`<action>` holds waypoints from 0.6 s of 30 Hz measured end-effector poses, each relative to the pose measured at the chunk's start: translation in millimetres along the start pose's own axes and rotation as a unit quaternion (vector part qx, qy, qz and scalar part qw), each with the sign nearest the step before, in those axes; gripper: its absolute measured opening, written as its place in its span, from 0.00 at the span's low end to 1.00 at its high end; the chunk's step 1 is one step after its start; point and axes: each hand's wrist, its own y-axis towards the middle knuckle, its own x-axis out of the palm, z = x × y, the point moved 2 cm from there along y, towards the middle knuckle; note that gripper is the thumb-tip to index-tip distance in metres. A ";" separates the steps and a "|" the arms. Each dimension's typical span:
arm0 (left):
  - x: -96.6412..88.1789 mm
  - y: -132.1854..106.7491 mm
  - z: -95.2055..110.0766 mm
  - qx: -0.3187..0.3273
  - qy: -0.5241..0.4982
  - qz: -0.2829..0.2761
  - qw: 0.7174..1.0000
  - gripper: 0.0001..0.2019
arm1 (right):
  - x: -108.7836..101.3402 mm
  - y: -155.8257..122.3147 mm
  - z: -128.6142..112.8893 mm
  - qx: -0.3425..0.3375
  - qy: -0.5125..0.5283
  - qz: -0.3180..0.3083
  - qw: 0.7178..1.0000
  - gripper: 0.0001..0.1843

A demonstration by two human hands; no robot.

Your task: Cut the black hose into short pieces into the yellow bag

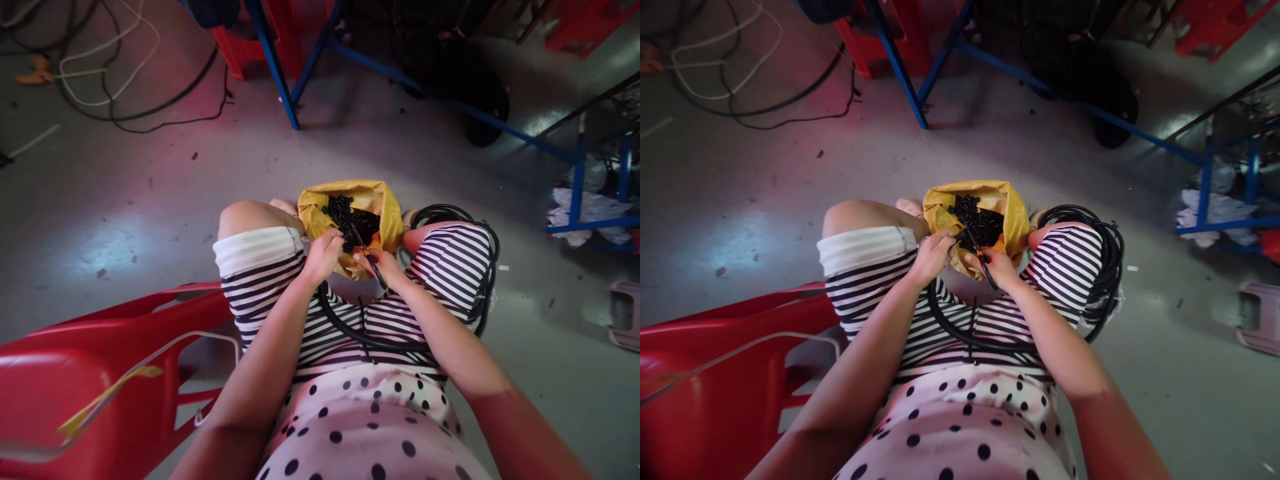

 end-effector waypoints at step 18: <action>3.1 -7.9 11.1 -0.089 -0.144 -0.026 0.985 0.04 | -1.4 -0.7 -1.4 -0.008 0.017 -0.004 1.000 0.26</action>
